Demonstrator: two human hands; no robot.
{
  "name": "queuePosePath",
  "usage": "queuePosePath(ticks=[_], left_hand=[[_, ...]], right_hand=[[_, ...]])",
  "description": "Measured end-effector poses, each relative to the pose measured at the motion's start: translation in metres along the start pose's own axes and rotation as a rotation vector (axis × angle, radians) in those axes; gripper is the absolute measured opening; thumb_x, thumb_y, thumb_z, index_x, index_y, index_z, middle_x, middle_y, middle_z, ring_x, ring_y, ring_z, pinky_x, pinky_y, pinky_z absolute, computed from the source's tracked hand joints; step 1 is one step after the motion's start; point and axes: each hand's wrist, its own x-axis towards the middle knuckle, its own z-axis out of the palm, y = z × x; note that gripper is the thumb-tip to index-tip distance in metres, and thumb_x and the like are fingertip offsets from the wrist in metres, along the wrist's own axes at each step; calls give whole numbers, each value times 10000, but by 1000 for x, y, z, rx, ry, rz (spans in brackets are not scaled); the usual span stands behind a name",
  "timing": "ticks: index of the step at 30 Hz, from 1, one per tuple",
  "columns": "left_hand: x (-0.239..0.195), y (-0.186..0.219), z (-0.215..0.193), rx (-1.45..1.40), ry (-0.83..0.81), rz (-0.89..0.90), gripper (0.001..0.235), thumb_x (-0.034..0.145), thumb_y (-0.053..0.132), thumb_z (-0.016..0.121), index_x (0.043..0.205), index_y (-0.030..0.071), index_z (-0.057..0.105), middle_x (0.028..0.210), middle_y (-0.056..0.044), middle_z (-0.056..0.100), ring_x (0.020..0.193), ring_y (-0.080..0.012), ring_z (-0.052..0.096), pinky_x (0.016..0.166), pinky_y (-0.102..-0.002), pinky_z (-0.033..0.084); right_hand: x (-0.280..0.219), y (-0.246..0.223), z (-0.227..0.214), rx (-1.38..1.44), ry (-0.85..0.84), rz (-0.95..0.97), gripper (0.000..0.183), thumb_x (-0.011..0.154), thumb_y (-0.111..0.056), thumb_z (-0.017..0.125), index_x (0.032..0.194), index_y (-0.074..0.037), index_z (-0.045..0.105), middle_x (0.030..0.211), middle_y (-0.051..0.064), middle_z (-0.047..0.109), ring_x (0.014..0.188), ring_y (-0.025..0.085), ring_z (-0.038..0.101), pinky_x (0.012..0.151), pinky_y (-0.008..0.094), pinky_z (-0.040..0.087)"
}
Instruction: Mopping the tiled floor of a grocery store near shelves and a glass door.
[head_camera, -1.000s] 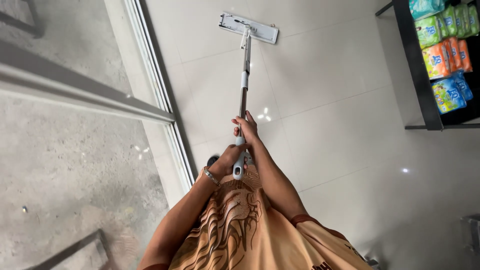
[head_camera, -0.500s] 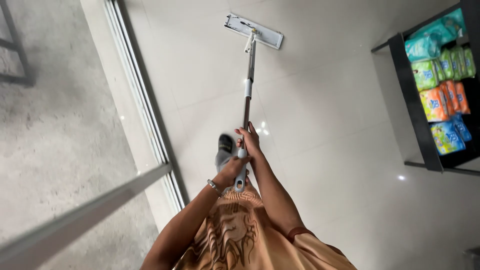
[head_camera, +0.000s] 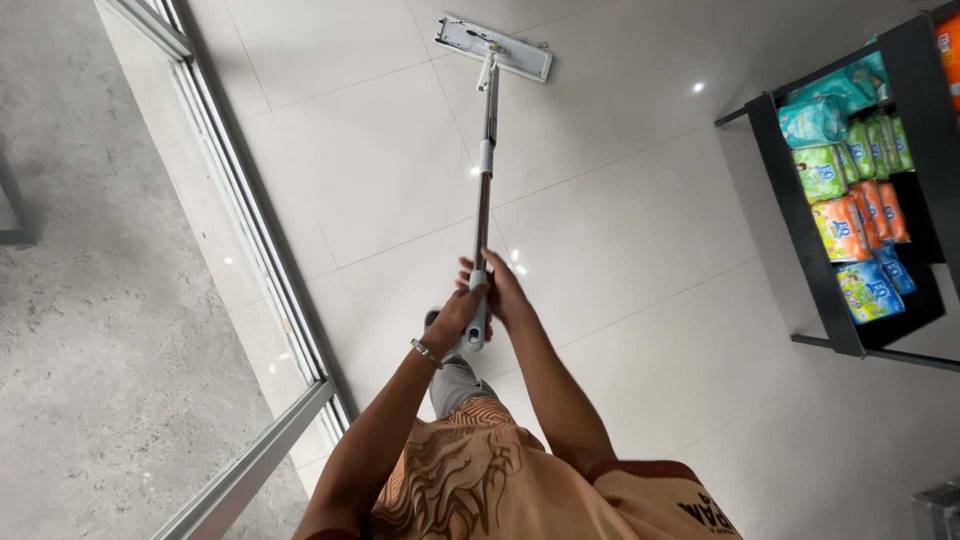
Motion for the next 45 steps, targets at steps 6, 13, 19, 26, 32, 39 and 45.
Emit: queuePosePath(ticks=[6,13,19,26,32,39,45], left_hand=[[69,-133,-59,1200,153,881,328,1084,201,485,1220,-68,614,813,-230,677,616,-302,659,522,-385,555],[-139,-116,14,1715,142,760,383,870,234,704,1070,-85,634,803,-173,691,628,-286,685,440,-381,565],[-150,-233,-11,1385,304,193,514,1170,425,404,1036,15,685,784,-131,722,678,-269,729,574,-373,604],[-169,-320,9,120,-83,-182,497,1051,462,499,1294,28,498,1079,-195,679,905,-282,712,757,-420,613],[-151,-396,20,-371,68,-20,316,1008,191,595,1204,-12,453,933,-135,575,707,-230,618,555,-360,548],[-226,-429,74,-441,98,29,234,980,151,566,1015,-41,436,741,-116,512,533,-199,524,416,-347,480],[-301,-526,145,-510,155,144,252,974,124,584,1066,-61,440,855,-120,541,596,-224,623,469,-375,541]], right_hand=[[-104,84,-20,141,-2,95,484,932,-475,577,1292,-152,587,1153,91,697,1006,229,698,845,451,573],[-144,187,-108,209,-189,-59,495,1000,-323,619,1410,-77,493,1190,113,649,1032,247,689,813,425,621],[-226,300,-141,110,-94,15,617,908,-51,651,1437,-141,345,772,41,561,561,100,533,447,258,466],[-343,358,-127,-244,148,116,594,928,-54,637,1435,-118,336,715,33,521,502,99,498,416,270,442],[-403,394,-148,-159,-26,111,536,896,-53,624,1374,-82,384,701,4,521,494,68,489,406,237,438],[-467,414,-209,312,-375,202,406,1016,-24,618,1291,-54,321,801,-8,497,590,35,463,477,184,409],[-567,447,-279,333,-466,302,488,977,-29,600,1409,-79,380,766,-26,498,540,11,462,429,153,409]])
